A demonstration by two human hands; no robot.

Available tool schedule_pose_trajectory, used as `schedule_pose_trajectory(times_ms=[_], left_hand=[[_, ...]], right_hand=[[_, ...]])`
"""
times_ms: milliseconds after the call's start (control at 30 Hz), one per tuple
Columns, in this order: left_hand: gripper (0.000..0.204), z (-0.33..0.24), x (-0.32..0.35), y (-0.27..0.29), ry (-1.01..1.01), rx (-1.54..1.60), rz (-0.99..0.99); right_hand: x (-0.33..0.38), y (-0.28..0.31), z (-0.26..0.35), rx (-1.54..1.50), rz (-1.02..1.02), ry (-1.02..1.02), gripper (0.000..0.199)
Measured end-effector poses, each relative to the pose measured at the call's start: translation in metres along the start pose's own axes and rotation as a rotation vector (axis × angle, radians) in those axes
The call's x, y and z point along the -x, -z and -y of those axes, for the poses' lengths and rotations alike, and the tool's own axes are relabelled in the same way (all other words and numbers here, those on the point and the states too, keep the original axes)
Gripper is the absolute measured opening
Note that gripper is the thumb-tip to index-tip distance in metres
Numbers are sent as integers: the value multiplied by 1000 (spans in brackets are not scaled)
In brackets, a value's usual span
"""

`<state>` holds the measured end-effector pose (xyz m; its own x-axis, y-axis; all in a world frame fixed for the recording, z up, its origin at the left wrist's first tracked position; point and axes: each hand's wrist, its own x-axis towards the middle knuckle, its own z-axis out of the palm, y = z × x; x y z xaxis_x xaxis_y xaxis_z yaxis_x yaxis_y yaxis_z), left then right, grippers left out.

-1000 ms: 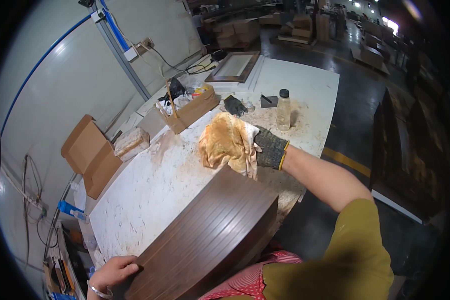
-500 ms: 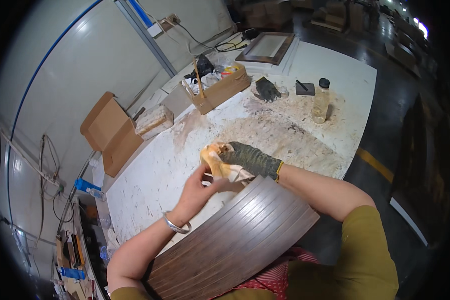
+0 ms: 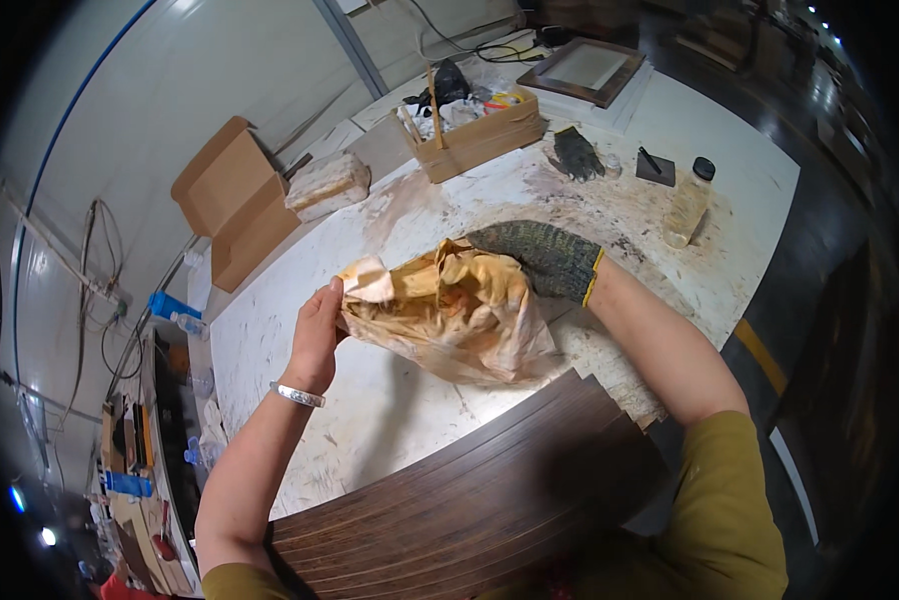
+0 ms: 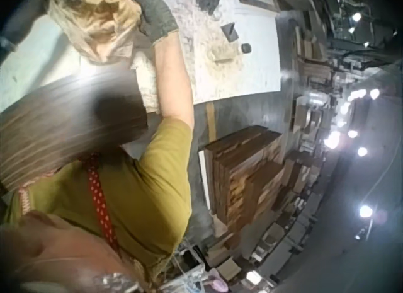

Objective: The person aligns a stack of wooden boards on a workbench, pours liquid from a bottle onto a cloth, wipes the edges of the boards with the cloth, and restacks the boards.

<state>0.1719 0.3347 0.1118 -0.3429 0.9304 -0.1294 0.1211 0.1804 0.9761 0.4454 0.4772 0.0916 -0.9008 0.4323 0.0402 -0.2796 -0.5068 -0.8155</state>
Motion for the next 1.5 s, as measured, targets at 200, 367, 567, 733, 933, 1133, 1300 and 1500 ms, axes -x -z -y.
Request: schedule_pose_trajectory(times_ms=[200, 367, 567, 733, 933, 1133, 1300, 1500], left_hand=[[43, -9, -6, 17, 56, 40, -46], [43, -4, -19, 63, 32, -6, -137], [42, -30, -6, 43, 66, 115, -65], [40, -22, -10, 44, 16, 87, -53], [36, -18, -6, 39, -37, -5, -73], [34, -50, 14, 10, -122, 45, 15], [32, -69, 35, -8, -211, 80, 18], [32, -78, 30, -4, -334, 0, -29]], right_hand=[[-8, 30, 18, 1656, -497, 230, 32], [5, 15, 46, 158, -547, 144, 30], [9, 45, 39, 456, -924, 116, 37], [4, 66, -25, 1427, -886, 183, 55], [-6, 9, -108, 1799, -261, -337, 65], [-18, 31, -128, 1542, -488, -50, 39], [-15, -27, -102, 1376, -446, -297, 22], [-17, 28, -126, 1308, -509, -2, 25]])
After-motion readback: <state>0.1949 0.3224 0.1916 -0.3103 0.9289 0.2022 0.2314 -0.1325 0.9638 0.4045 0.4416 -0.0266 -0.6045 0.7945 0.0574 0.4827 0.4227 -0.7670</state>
